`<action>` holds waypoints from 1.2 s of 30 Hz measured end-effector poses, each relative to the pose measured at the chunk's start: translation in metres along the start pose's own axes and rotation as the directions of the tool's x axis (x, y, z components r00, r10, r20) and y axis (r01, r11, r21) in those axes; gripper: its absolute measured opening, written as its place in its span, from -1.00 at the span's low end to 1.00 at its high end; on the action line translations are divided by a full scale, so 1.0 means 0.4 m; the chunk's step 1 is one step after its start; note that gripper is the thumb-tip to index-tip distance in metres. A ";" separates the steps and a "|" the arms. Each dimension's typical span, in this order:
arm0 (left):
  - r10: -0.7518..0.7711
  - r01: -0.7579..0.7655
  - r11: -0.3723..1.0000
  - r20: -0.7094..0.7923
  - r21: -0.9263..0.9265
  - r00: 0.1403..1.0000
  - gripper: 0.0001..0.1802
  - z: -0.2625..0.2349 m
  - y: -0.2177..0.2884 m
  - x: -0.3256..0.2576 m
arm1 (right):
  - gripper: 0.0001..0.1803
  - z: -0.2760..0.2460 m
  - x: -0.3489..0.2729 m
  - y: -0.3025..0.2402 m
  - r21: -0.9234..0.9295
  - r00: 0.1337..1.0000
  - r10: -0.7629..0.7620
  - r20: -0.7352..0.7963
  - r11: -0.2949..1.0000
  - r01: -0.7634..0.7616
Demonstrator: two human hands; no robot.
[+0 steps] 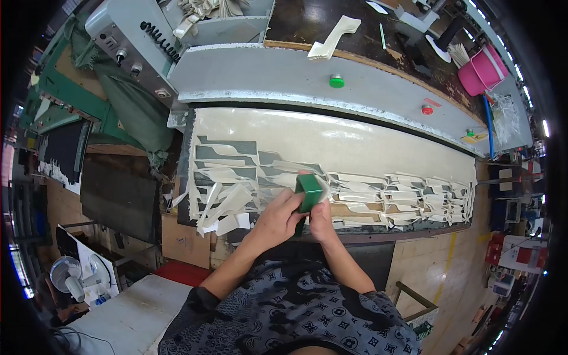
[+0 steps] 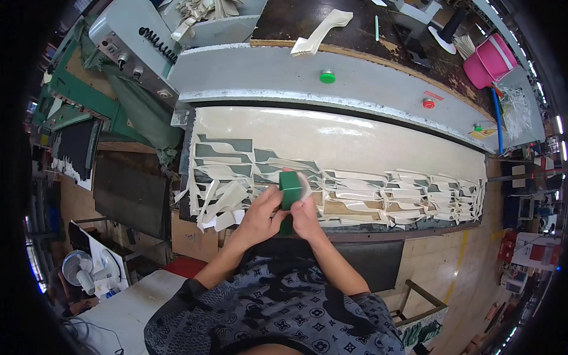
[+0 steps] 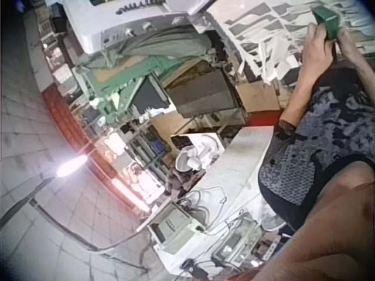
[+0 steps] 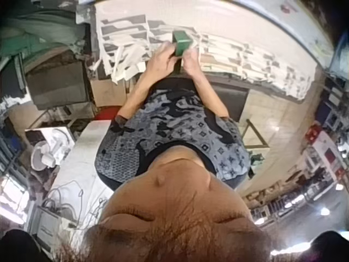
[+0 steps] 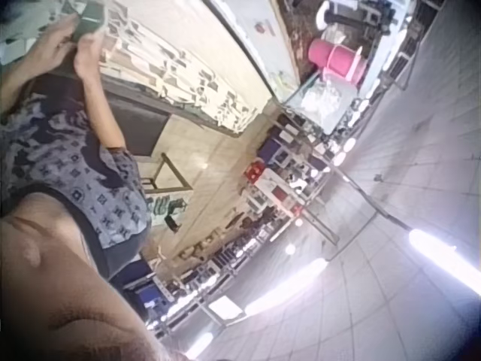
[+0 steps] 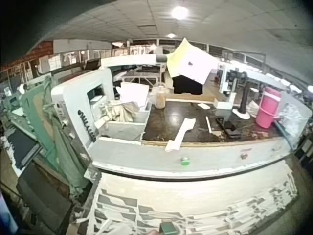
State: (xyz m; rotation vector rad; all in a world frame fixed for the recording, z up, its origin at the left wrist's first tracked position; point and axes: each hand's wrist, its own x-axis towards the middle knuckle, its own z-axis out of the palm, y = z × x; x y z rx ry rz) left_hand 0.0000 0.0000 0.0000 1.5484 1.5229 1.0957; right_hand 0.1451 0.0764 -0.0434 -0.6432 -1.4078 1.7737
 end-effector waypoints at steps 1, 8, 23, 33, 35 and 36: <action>0.037 -0.037 0.999 -0.015 0.010 0.999 -0.52 -0.001 -0.011 0.002 | 0.13 0.000 0.006 -0.003 -0.020 1.000 -0.013 0.001 1.000 0.013; 0.100 -0.103 0.994 -0.066 -0.043 0.993 -0.58 0.019 -0.043 0.025 | -0.15 0.013 0.032 -0.033 -0.002 0.996 -0.028 -0.089 1.000 0.028; -0.126 0.094 0.990 -0.355 -0.106 0.926 -0.64 -0.162 -0.098 -0.019 | -0.37 -0.309 0.217 -0.249 -0.315 0.895 -0.149 -0.422 0.949 0.009; -0.058 0.068 0.998 -0.367 0.015 0.928 -0.67 -0.160 -0.069 -0.038 | -0.58 -0.320 0.694 -0.608 -0.627 0.987 -0.090 -0.129 0.779 -0.011; -0.131 0.108 0.991 -0.394 -0.081 0.910 -0.72 -0.139 -0.038 -0.028 | -0.50 -0.358 0.844 -0.612 -0.665 0.970 -0.204 -0.130 0.744 0.067; -0.074 0.054 0.997 -0.399 -0.062 0.914 -0.75 -0.132 -0.044 -0.021 | -0.46 -0.403 0.927 -0.594 -0.679 0.963 -0.246 -0.111 0.726 0.107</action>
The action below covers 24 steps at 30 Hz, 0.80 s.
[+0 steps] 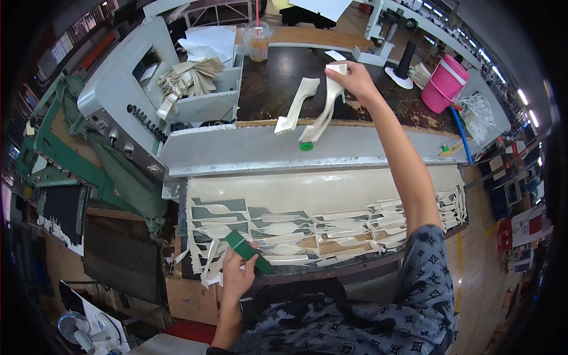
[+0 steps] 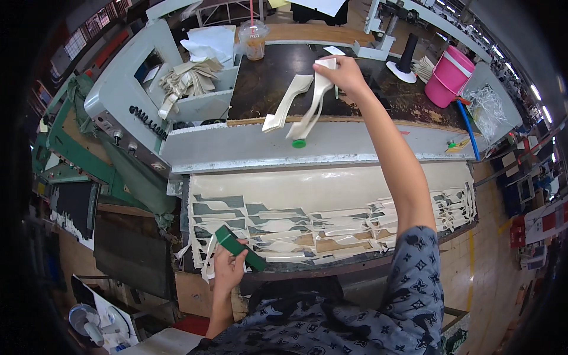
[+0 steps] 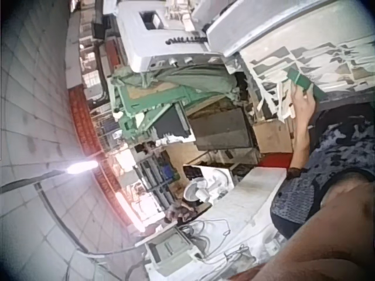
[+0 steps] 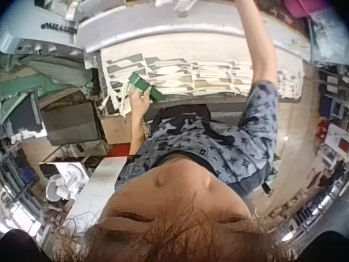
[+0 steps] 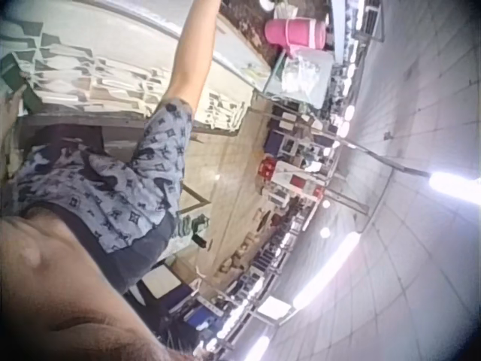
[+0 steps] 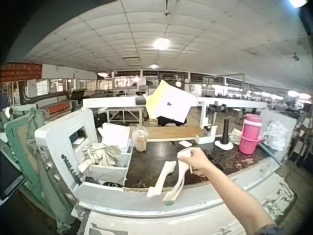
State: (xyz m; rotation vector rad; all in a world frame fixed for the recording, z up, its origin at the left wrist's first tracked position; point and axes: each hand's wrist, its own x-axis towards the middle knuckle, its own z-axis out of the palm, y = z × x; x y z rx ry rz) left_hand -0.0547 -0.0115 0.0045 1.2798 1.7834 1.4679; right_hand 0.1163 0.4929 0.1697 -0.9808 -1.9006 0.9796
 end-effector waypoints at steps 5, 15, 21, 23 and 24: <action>-0.092 0.093 0.995 0.022 -0.038 0.995 -0.75 0.046 0.046 0.045 | -0.20 -0.085 0.135 0.156 -0.723 0.944 -0.270 -0.187 0.688 0.054; -0.095 0.094 0.994 -0.019 -0.048 0.995 -0.27 0.078 -0.095 0.204 | -0.72 0.259 -0.644 0.186 -0.073 0.679 -0.720 0.141 0.676 0.733; 0.093 -0.395 0.782 0.536 0.482 0.839 -0.25 0.202 -0.100 0.431 | -0.42 0.354 -0.804 0.463 0.084 0.927 -0.114 -0.358 0.985 0.153; 0.139 -0.595 0.620 0.675 0.511 0.724 -0.21 0.259 -0.171 0.472 | -0.26 0.354 -0.802 0.494 0.047 0.964 -0.057 -0.259 0.996 0.072; 0.155 -0.617 0.611 0.689 0.497 0.708 -0.20 0.283 -0.213 0.479 | -0.23 0.370 -0.791 0.491 0.046 0.974 -0.031 -0.225 0.998 0.043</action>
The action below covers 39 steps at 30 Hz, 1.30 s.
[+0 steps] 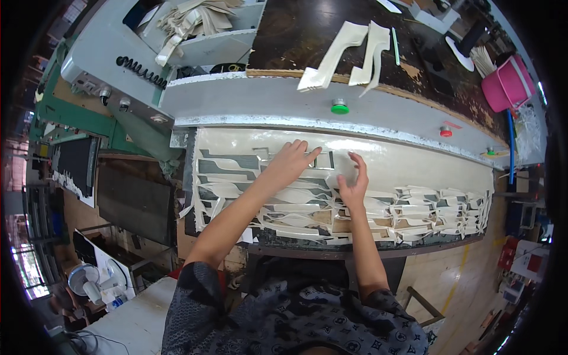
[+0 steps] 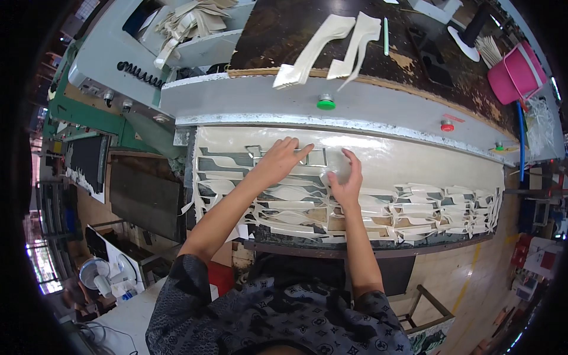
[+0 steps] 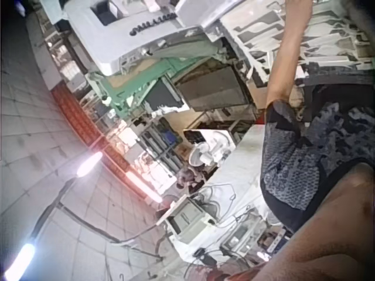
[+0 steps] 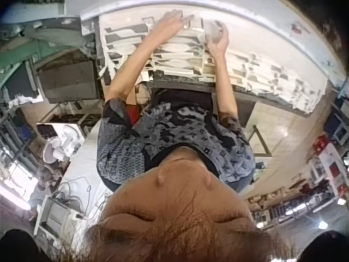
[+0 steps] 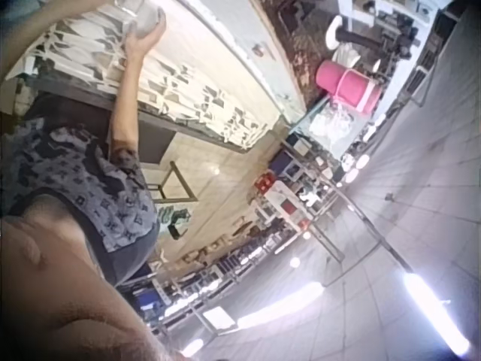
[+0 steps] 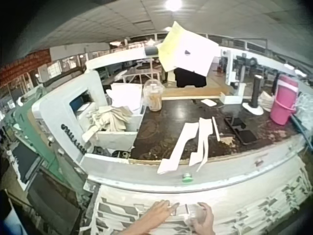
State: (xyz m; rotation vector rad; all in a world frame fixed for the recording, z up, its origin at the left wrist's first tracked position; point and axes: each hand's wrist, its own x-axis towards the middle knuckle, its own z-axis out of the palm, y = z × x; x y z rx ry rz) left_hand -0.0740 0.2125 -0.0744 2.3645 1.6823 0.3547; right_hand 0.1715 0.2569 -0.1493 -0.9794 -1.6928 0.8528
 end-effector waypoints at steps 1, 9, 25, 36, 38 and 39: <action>0.028 -0.028 1.000 0.000 0.005 1.000 -0.19 0.045 -0.016 0.010 | -0.21 0.010 0.007 -0.002 -0.011 0.999 0.029 0.033 1.000 -0.029; -0.375 0.340 0.927 -0.399 -0.160 0.837 -0.29 0.122 -0.093 -0.131 | -0.65 0.044 -0.036 0.080 -0.328 0.954 0.054 0.296 0.944 0.048; -0.599 0.415 0.797 -0.486 -0.440 0.636 -0.39 0.218 -0.166 -0.277 | -0.80 0.050 -0.061 0.046 -0.303 0.950 0.044 0.310 0.951 0.055; -0.630 0.350 0.761 -0.495 -0.546 0.598 -0.22 0.205 -0.151 -0.271 | -0.52 0.042 -0.059 0.028 -0.234 0.950 0.040 0.310 0.972 0.035; -0.582 0.341 0.802 -0.514 -0.489 0.630 -0.25 0.203 -0.154 -0.271 | -0.47 0.031 -0.057 0.017 -0.195 0.949 0.007 0.316 0.979 0.057; -0.557 0.341 0.822 -0.523 -0.456 0.645 -0.26 0.203 -0.158 -0.276 | -0.44 0.031 -0.058 0.012 -0.169 0.947 -0.010 0.320 0.983 0.068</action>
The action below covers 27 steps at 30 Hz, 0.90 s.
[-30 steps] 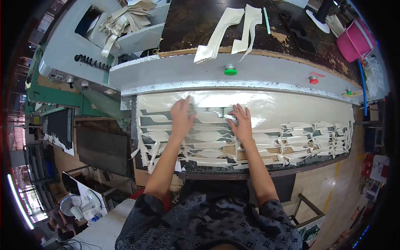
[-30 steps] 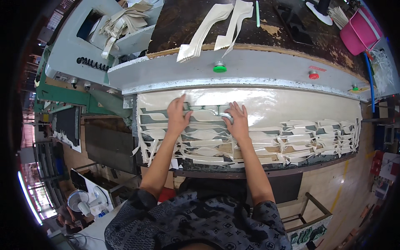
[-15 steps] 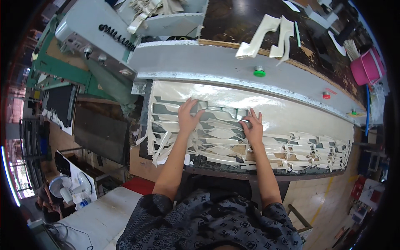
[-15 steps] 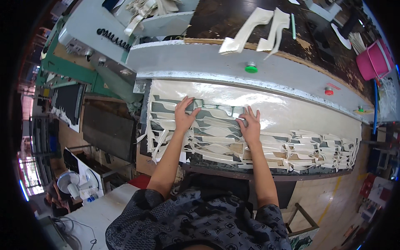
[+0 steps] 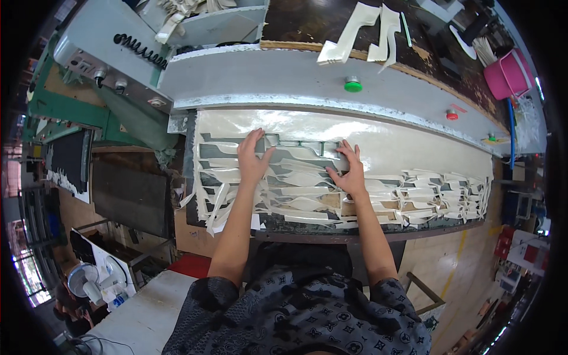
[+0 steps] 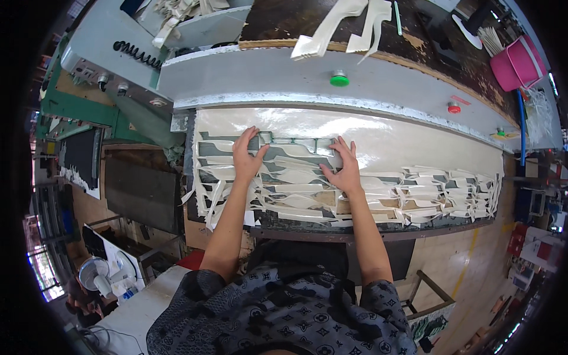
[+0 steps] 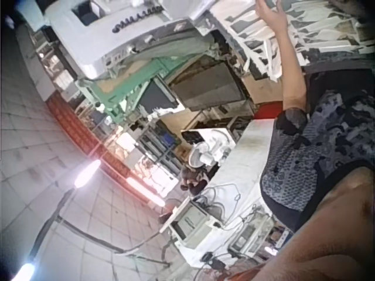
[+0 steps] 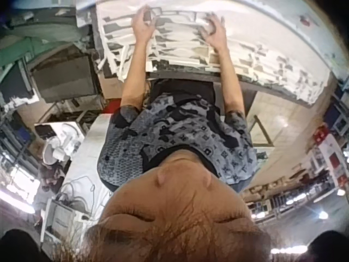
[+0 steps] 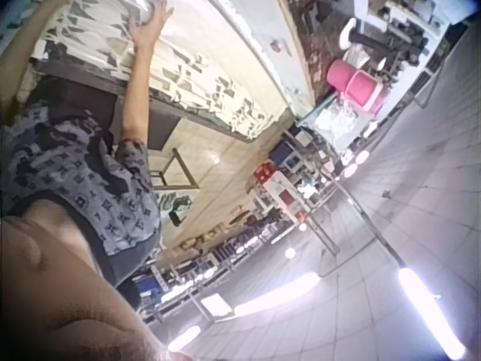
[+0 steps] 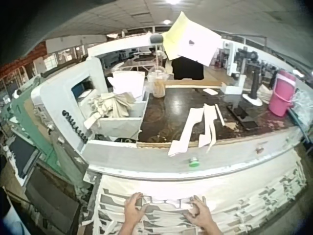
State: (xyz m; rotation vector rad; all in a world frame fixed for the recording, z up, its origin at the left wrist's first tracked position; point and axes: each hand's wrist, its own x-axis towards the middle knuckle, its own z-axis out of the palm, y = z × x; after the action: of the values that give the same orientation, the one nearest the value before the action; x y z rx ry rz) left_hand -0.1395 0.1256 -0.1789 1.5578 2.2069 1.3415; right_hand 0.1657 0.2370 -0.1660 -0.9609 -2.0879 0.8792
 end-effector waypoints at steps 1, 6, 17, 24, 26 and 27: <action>-0.016 0.015 0.999 0.026 0.041 1.000 -0.31 0.001 -0.003 -0.002 | -0.41 0.000 -0.004 0.004 -0.005 1.000 -0.016 0.012 1.000 0.016; -0.036 0.035 0.998 0.015 0.055 0.999 -0.37 0.008 -0.005 -0.004 | -0.61 0.022 -0.007 0.030 -0.068 1.000 0.023 -0.016 0.997 -0.024; -0.055 0.054 0.996 -0.021 -0.075 0.998 -0.32 0.007 0.012 0.003 | -0.86 0.033 -0.010 0.036 -0.130 1.000 0.017 -0.014 0.991 -0.019; -0.030 0.029 0.997 0.007 0.068 1.000 -0.29 0.005 -0.001 -0.003 | -0.85 0.037 -0.007 0.031 -0.126 0.999 0.000 -0.053 0.992 -0.006; -0.043 0.042 0.993 0.004 0.111 0.999 -0.32 0.010 -0.006 -0.008 | -0.85 0.038 -0.008 0.035 -0.129 0.999 -0.006 -0.050 0.992 -0.001; -0.049 0.048 0.994 0.005 0.099 0.999 -0.33 0.011 -0.009 -0.008 | -0.85 0.038 -0.008 0.036 -0.132 0.999 -0.008 -0.049 0.991 0.001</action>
State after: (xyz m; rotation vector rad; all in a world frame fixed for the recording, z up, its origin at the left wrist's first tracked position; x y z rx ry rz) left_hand -0.1381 0.1254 -0.1854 1.5274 2.3233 1.2291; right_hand 0.1607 0.2371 -0.1864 -1.0354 -2.1264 0.7151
